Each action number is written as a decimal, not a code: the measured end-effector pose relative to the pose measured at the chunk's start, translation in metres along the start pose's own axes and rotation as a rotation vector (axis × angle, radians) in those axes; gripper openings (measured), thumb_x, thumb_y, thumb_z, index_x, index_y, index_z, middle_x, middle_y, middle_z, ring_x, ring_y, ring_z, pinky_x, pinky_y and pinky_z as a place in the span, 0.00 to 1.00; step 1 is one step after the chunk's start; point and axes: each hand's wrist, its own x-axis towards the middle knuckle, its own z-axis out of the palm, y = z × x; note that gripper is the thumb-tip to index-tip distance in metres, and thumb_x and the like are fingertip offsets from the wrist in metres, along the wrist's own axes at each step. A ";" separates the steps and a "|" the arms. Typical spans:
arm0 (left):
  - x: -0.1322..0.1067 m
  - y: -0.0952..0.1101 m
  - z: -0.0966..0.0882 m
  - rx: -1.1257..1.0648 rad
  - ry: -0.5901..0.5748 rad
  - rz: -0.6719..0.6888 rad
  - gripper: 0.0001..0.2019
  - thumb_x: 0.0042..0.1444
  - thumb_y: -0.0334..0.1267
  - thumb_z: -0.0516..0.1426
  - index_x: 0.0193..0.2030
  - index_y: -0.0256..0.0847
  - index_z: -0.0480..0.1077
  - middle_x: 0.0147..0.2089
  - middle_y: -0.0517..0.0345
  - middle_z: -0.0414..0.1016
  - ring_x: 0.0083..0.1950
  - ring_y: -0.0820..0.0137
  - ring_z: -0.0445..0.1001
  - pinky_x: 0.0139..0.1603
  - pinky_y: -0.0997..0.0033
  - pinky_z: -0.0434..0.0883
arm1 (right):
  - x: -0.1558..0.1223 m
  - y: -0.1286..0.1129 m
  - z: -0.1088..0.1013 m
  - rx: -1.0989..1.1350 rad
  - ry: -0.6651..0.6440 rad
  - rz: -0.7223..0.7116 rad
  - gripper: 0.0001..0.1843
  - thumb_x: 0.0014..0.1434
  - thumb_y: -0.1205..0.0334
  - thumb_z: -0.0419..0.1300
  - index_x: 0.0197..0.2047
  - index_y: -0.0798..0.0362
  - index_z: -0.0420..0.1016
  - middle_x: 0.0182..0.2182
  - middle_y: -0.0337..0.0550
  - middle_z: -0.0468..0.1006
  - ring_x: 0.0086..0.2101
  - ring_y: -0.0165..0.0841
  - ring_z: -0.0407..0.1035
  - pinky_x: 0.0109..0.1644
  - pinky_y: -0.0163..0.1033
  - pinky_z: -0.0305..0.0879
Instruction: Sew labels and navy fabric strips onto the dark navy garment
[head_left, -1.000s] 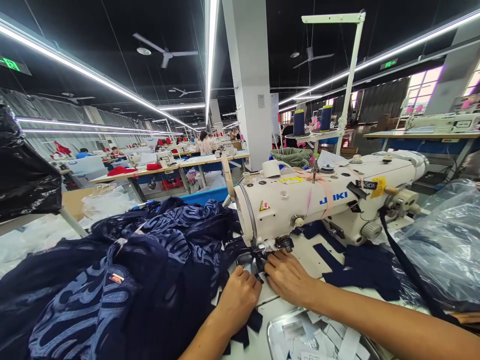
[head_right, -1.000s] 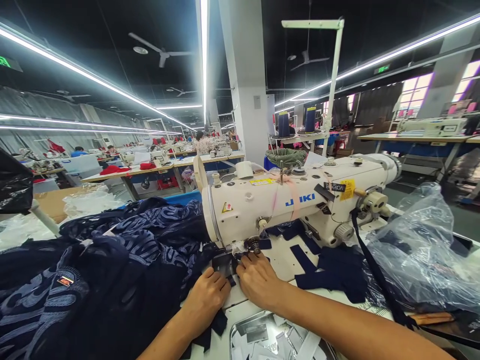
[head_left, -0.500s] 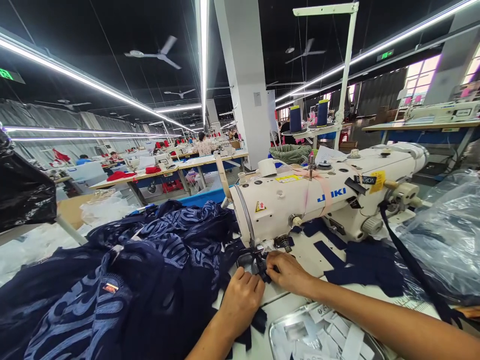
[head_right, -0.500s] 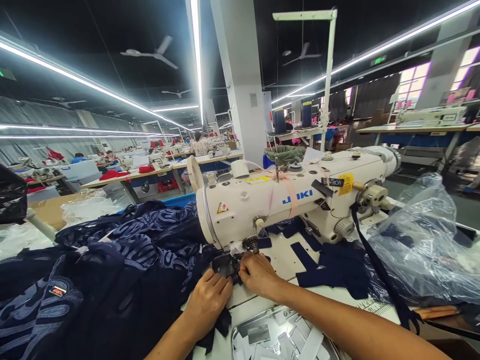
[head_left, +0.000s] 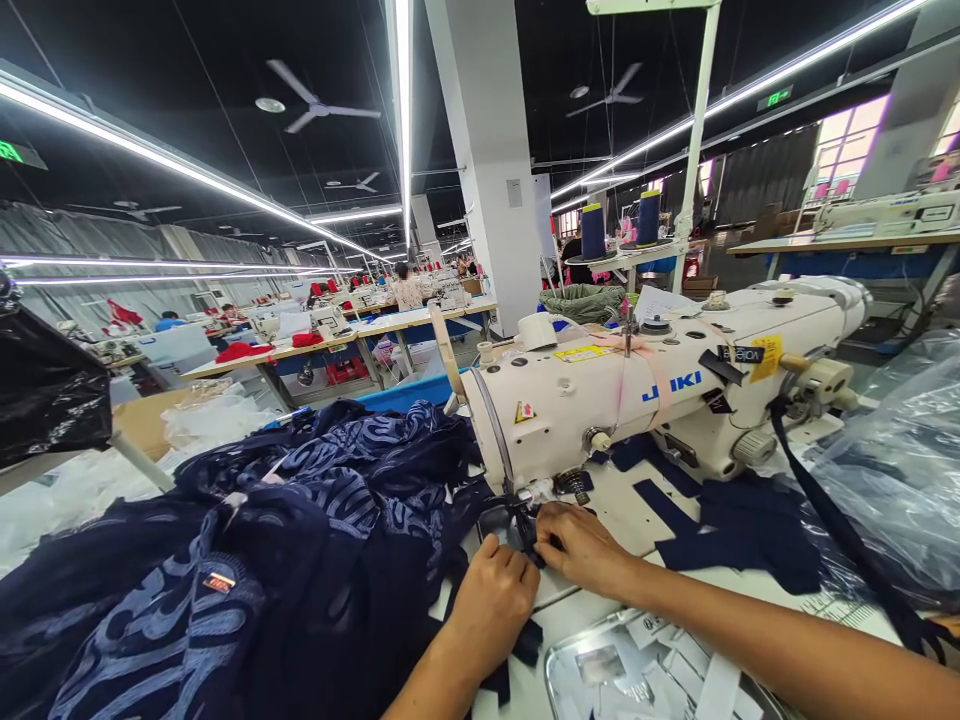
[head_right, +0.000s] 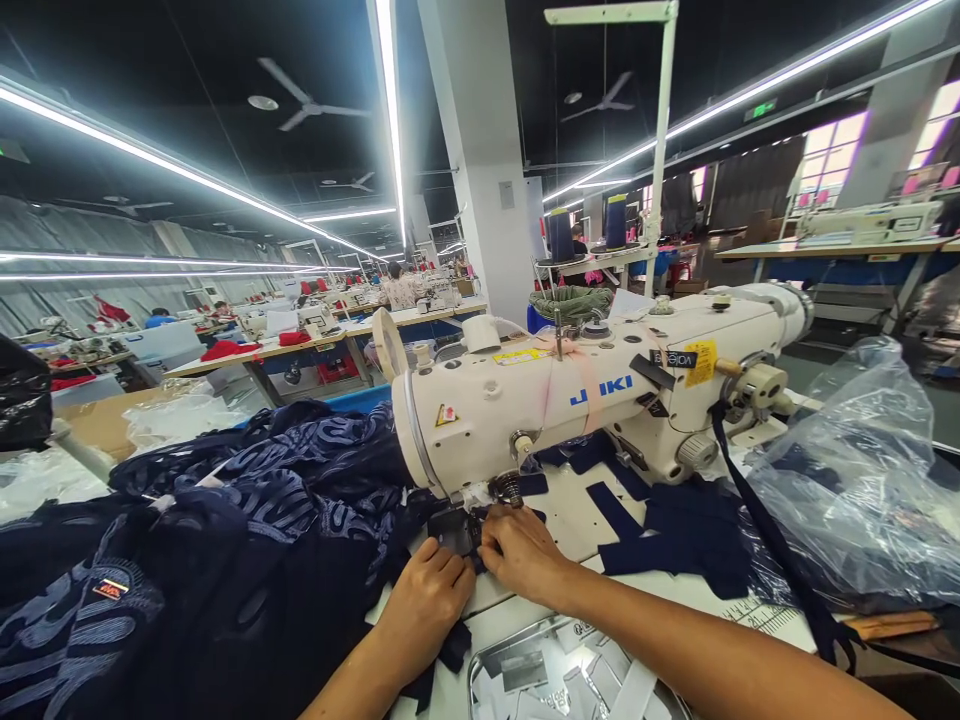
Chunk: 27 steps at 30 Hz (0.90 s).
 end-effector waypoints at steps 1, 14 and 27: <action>0.000 0.000 0.000 0.000 -0.014 0.001 0.09 0.53 0.23 0.49 0.26 0.35 0.64 0.21 0.58 0.67 0.24 0.70 0.65 0.32 0.68 0.58 | -0.001 0.000 -0.002 0.020 -0.005 0.002 0.07 0.52 0.70 0.54 0.26 0.54 0.71 0.29 0.38 0.73 0.33 0.31 0.66 0.40 0.36 0.57; -0.008 -0.010 -0.008 -0.144 -0.077 -0.078 0.10 0.55 0.27 0.51 0.24 0.37 0.64 0.27 0.57 0.69 0.31 0.69 0.67 0.32 0.67 0.61 | -0.019 -0.013 0.010 -0.712 -0.109 -0.435 0.04 0.49 0.75 0.57 0.30 0.61 0.72 0.28 0.52 0.71 0.31 0.39 0.64 0.31 0.40 0.61; 0.002 0.004 0.000 -0.401 -0.090 -0.183 0.12 0.47 0.19 0.50 0.34 0.38 0.67 0.45 0.52 0.74 0.46 0.68 0.71 0.49 0.67 0.68 | 0.001 0.028 -0.024 -0.574 -0.092 -0.743 0.16 0.53 0.77 0.51 0.45 0.63 0.70 0.42 0.54 0.73 0.41 0.36 0.67 0.43 0.39 0.64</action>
